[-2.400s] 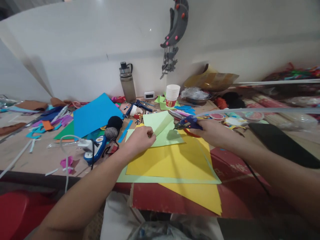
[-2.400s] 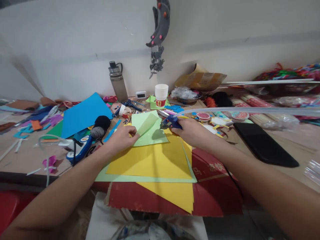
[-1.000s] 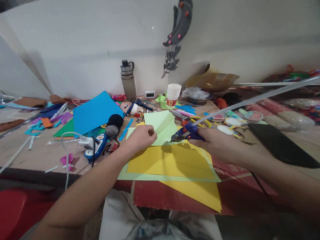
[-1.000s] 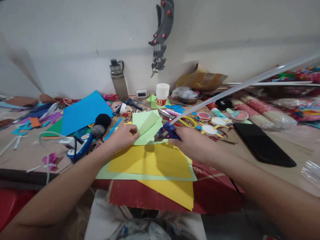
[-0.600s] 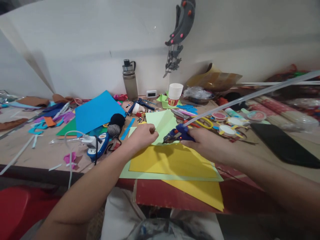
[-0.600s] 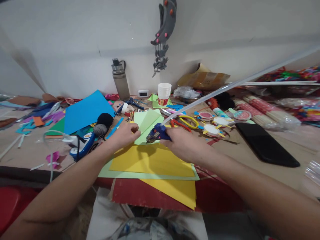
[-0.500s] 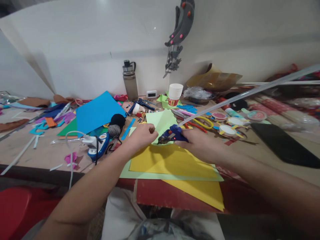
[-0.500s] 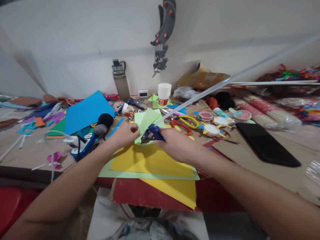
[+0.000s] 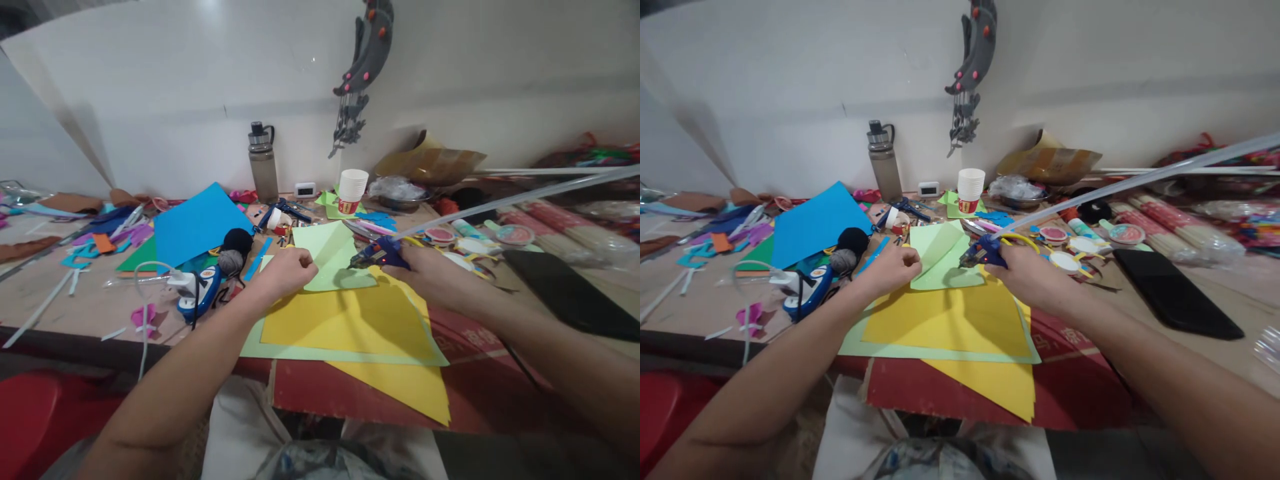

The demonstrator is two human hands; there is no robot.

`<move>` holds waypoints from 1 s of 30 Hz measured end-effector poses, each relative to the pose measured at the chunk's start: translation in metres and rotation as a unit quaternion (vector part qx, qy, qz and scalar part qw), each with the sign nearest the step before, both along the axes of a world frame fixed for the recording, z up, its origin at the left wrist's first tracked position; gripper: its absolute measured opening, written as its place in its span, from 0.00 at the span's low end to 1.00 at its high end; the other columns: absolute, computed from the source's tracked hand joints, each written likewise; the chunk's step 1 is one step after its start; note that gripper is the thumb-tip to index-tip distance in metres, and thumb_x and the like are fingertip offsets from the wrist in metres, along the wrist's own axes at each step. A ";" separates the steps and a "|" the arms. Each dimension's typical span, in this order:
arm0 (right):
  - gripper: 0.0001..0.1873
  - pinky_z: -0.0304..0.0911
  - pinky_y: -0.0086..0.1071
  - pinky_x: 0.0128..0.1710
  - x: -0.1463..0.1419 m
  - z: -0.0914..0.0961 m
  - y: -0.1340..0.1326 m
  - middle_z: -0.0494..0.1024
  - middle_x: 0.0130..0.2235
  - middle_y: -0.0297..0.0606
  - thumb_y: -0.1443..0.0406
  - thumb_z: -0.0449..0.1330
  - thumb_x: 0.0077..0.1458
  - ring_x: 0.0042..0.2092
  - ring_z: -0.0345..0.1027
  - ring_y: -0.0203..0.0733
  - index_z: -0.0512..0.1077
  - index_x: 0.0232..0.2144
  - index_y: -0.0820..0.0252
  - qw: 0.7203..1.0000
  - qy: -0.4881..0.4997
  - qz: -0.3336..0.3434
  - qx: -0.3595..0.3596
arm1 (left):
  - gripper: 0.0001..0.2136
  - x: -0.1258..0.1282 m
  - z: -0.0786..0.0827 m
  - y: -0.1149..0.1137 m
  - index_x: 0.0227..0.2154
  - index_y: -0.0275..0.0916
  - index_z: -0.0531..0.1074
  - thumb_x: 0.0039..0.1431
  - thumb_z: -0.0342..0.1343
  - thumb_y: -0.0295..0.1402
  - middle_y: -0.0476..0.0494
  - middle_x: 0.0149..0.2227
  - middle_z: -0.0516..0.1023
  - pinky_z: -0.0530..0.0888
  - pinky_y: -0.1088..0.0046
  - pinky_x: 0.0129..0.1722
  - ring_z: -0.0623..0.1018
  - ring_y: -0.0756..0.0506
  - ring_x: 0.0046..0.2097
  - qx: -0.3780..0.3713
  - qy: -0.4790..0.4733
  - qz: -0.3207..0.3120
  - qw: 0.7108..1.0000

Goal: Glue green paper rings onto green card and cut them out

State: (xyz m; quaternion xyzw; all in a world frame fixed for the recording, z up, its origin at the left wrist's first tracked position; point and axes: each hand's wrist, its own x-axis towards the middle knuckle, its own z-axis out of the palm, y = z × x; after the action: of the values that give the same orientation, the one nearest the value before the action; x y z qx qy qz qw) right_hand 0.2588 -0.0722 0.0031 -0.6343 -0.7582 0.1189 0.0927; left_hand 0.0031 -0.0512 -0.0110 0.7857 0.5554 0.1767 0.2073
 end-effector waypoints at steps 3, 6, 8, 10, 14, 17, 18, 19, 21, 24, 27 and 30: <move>0.16 0.58 0.32 0.32 -0.002 -0.004 0.012 0.77 0.38 0.48 0.55 0.51 0.58 0.38 0.71 0.49 0.71 0.37 0.60 0.999 -0.024 -0.010 0.022 | 0.07 0.000 0.002 -0.001 0.21 0.37 0.71 0.48 0.49 0.30 0.47 0.25 0.74 0.61 0.73 0.28 0.70 0.48 0.29 -0.002 0.006 0.003 1.000; 0.16 0.59 0.32 0.33 -0.013 -0.006 0.016 0.77 0.39 0.48 0.55 0.51 0.58 0.39 0.71 0.48 0.71 0.37 0.61 0.999 -0.028 -0.006 0.027 | 0.07 -0.001 0.002 0.000 0.21 0.37 0.70 0.49 0.48 0.30 0.47 0.24 0.74 0.62 0.73 0.28 0.70 0.48 0.29 0.009 0.007 -0.003 1.000; 0.15 0.58 0.31 0.33 -0.023 -0.006 0.012 0.77 0.38 0.45 0.55 0.51 0.58 0.37 0.70 0.46 0.70 0.37 0.60 1.000 -0.007 0.009 0.008 | 0.07 -0.002 0.001 0.001 0.20 0.37 0.69 0.49 0.48 0.30 0.47 0.24 0.73 0.62 0.72 0.28 0.69 0.49 0.28 0.018 0.008 -0.007 1.000; 0.15 0.58 0.30 0.31 -0.032 -0.003 0.006 0.78 0.36 0.44 0.55 0.52 0.58 0.35 0.70 0.44 0.70 0.36 0.59 1.000 0.012 0.016 -0.012 | 0.07 -0.002 -0.001 0.003 0.19 0.38 0.68 0.49 0.48 0.31 0.48 0.23 0.72 0.61 0.72 0.27 0.68 0.49 0.27 0.024 0.012 -0.005 1.000; 0.15 0.56 0.32 0.30 -0.041 -0.001 0.001 0.77 0.36 0.47 0.56 0.52 0.58 0.35 0.70 0.47 0.70 0.35 0.61 1.000 0.001 0.013 0.002 | 0.07 -0.003 -0.001 0.004 0.19 0.38 0.67 0.49 0.48 0.31 0.48 0.22 0.71 0.61 0.72 0.27 0.68 0.49 0.27 0.030 0.016 0.006 0.999; 0.16 0.56 0.33 0.31 -0.038 -0.002 0.001 0.77 0.38 0.50 0.56 0.51 0.59 0.37 0.70 0.49 0.70 0.36 0.62 0.999 -0.007 0.027 0.021 | 0.07 -0.003 0.000 0.004 0.19 0.38 0.67 0.48 0.48 0.32 0.48 0.22 0.71 0.60 0.72 0.27 0.68 0.49 0.27 0.022 0.021 0.002 1.000; 0.16 0.56 0.33 0.31 -0.035 -0.002 0.000 0.77 0.38 0.49 0.55 0.51 0.59 0.37 0.70 0.48 0.70 0.36 0.62 0.999 -0.004 0.035 0.017 | 0.07 -0.003 0.001 0.003 0.19 0.38 0.67 0.48 0.48 0.32 0.48 0.22 0.70 0.60 0.72 0.27 0.68 0.49 0.26 0.018 0.023 -0.002 1.000; 0.16 0.57 0.33 0.31 -0.032 -0.002 -0.001 0.77 0.38 0.49 0.55 0.51 0.59 0.37 0.70 0.48 0.70 0.35 0.61 0.999 -0.001 0.043 0.010 | 0.08 -0.003 0.001 0.003 0.18 0.38 0.66 0.48 0.48 0.31 0.48 0.22 0.70 0.60 0.72 0.26 0.67 0.49 0.26 0.017 0.024 -0.005 1.000; 0.16 0.57 0.33 0.31 -0.024 0.001 -0.003 0.77 0.38 0.47 0.55 0.51 0.59 0.36 0.70 0.47 0.70 0.35 0.60 0.999 -0.002 0.044 -0.001 | 0.07 -0.003 0.001 0.003 0.18 0.38 0.66 0.48 0.48 0.31 0.48 0.21 0.69 0.59 0.72 0.26 0.67 0.49 0.26 0.015 0.024 -0.007 1.000; 0.14 0.58 0.32 0.31 -0.012 0.007 -0.006 0.77 0.38 0.47 0.56 0.51 0.58 0.37 0.70 0.48 0.70 0.35 0.60 1.000 -0.019 0.019 -0.008 | 0.07 -0.002 0.001 0.002 0.18 0.38 0.66 0.48 0.49 0.30 0.48 0.22 0.71 0.59 0.72 0.26 0.67 0.49 0.27 0.009 0.024 -0.006 1.000; 0.15 0.56 0.32 0.29 -0.006 0.013 -0.008 0.77 0.37 0.48 0.55 0.51 0.58 0.36 0.70 0.47 0.70 0.34 0.60 0.999 -0.026 0.009 -0.028 | 0.06 -0.002 0.001 0.002 0.19 0.38 0.66 0.48 0.49 0.31 0.48 0.23 0.71 0.60 0.72 0.28 0.67 0.49 0.28 0.002 0.020 -0.006 1.000; 0.15 0.56 0.32 0.29 -0.009 0.012 -0.006 0.77 0.36 0.47 0.55 0.51 0.58 0.35 0.70 0.47 0.69 0.33 0.60 0.999 -0.028 0.014 -0.029 | 0.07 -0.002 0.001 0.002 0.19 0.38 0.66 0.48 0.49 0.32 0.49 0.22 0.70 0.60 0.72 0.27 0.68 0.49 0.27 0.002 0.021 -0.007 1.000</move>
State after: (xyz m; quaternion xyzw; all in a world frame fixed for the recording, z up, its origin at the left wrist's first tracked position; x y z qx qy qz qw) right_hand 0.2502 -0.0782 0.0153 -0.6288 -0.7659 0.1239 0.0513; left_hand 0.0010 -0.0490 -0.0103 0.7936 0.5537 0.1593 0.1954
